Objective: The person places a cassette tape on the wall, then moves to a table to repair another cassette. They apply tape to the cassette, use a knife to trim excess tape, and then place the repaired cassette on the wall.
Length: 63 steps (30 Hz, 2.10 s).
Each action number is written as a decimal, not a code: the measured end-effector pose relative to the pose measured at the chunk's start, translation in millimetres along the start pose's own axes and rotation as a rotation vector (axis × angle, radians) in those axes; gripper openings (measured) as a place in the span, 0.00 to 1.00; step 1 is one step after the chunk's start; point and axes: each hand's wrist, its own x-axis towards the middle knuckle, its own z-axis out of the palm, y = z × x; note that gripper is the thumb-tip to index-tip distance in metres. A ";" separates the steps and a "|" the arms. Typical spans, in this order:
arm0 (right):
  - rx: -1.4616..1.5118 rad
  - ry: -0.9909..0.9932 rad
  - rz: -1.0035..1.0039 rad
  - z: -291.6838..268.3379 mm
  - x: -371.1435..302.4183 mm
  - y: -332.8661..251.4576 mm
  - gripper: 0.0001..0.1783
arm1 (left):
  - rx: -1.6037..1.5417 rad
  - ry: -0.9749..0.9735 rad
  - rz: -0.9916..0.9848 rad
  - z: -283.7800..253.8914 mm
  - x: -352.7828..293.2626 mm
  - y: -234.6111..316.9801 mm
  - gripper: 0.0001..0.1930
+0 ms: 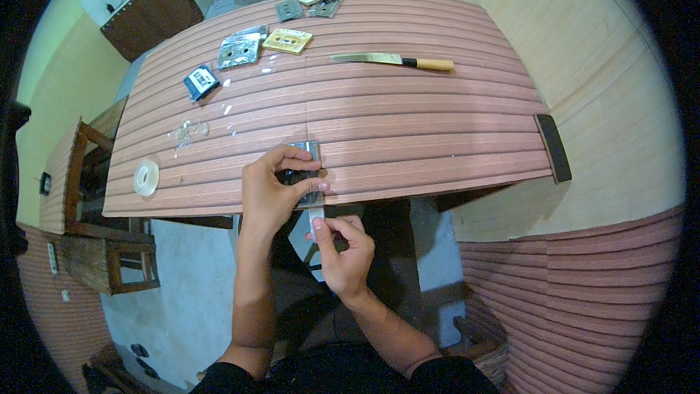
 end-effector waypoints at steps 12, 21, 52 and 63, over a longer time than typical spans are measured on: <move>0.006 0.004 0.010 -2.5 -2.5 3.1 0.10 | 0.061 0.370 0.366 3.2 -21.3 -12.2 0.11; -0.082 -0.020 -0.101 -11.0 -4.3 8.4 0.09 | -0.298 0.386 -0.032 41.5 -125.5 -9.5 0.27; -1.508 -0.154 -0.494 -119.9 300.5 -39.6 0.19 | -0.325 -0.047 -0.186 22.4 -90.2 -14.9 0.31; -0.962 -0.429 -0.606 -164.8 161.4 -167.9 0.16 | -0.391 -0.096 -0.283 14.7 -87.4 -2.4 0.32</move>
